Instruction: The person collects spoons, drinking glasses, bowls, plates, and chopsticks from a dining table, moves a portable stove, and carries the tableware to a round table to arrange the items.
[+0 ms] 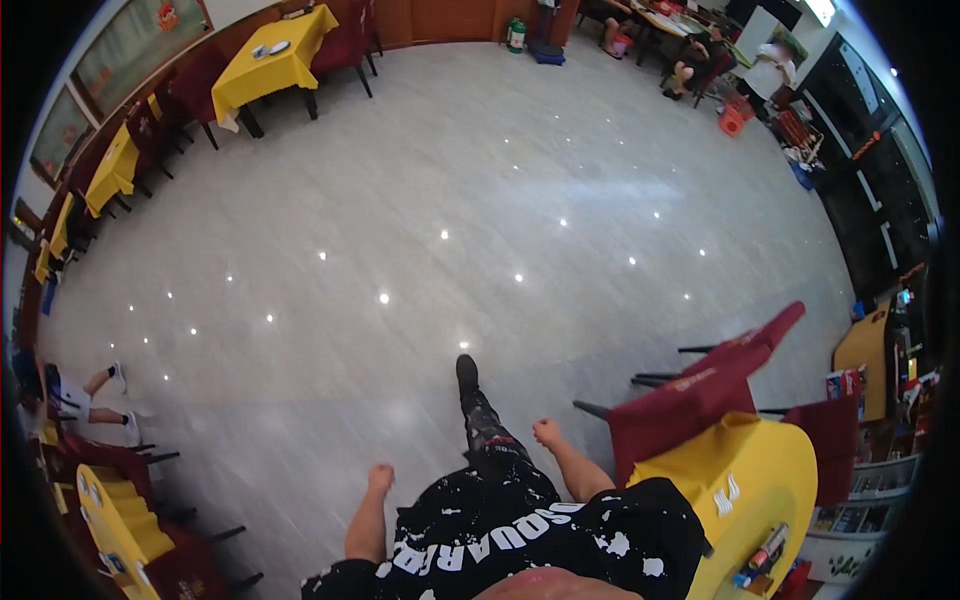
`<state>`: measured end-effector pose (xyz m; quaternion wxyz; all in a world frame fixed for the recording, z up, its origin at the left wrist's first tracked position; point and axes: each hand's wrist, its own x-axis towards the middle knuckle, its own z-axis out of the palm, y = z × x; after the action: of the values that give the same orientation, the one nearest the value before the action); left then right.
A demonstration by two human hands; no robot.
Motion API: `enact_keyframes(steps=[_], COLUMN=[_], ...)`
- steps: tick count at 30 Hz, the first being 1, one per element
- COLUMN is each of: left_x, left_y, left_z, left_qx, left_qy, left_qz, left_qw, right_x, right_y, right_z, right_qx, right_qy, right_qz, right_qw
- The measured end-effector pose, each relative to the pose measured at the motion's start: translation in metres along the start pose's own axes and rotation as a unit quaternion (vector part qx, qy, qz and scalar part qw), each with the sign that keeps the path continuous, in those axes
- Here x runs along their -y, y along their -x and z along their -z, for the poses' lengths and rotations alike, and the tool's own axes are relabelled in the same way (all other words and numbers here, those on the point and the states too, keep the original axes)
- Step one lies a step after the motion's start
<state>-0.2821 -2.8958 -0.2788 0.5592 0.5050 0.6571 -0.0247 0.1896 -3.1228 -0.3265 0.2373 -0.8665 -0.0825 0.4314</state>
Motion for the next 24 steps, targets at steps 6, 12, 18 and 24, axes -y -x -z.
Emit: enact_keyframes(steps=[6,12,18,24], left_x=[-0.073,-0.221,-0.329,-0.462], left_y=[-0.022,-0.124,-0.259,-0.411], left_z=[0.042,0.073,0.12,0.25], left_qx=[0.092,-0.041,-0.039,0.046], left_qy=[-0.253,0.09,0.03,-0.123], left_qz=[-0.109,0.054,-0.011,-0.005], left_qw=[0.957,0.994,0.999,0.991], right_x=[0.223,0.48,0.728,0.898], right_y=[-0.174,-0.282,-0.362,-0.443], right_z=[-0.004,-0.065,-0.117,-0.091], right_qx=[0.055,0.094,0.224,0.187], right_qy=[0.065,0.116,0.11,0.092], right_qz=[-0.035,0.138,0.156,0.039], right_qw=[0.996,0.979,0.956,0.977])
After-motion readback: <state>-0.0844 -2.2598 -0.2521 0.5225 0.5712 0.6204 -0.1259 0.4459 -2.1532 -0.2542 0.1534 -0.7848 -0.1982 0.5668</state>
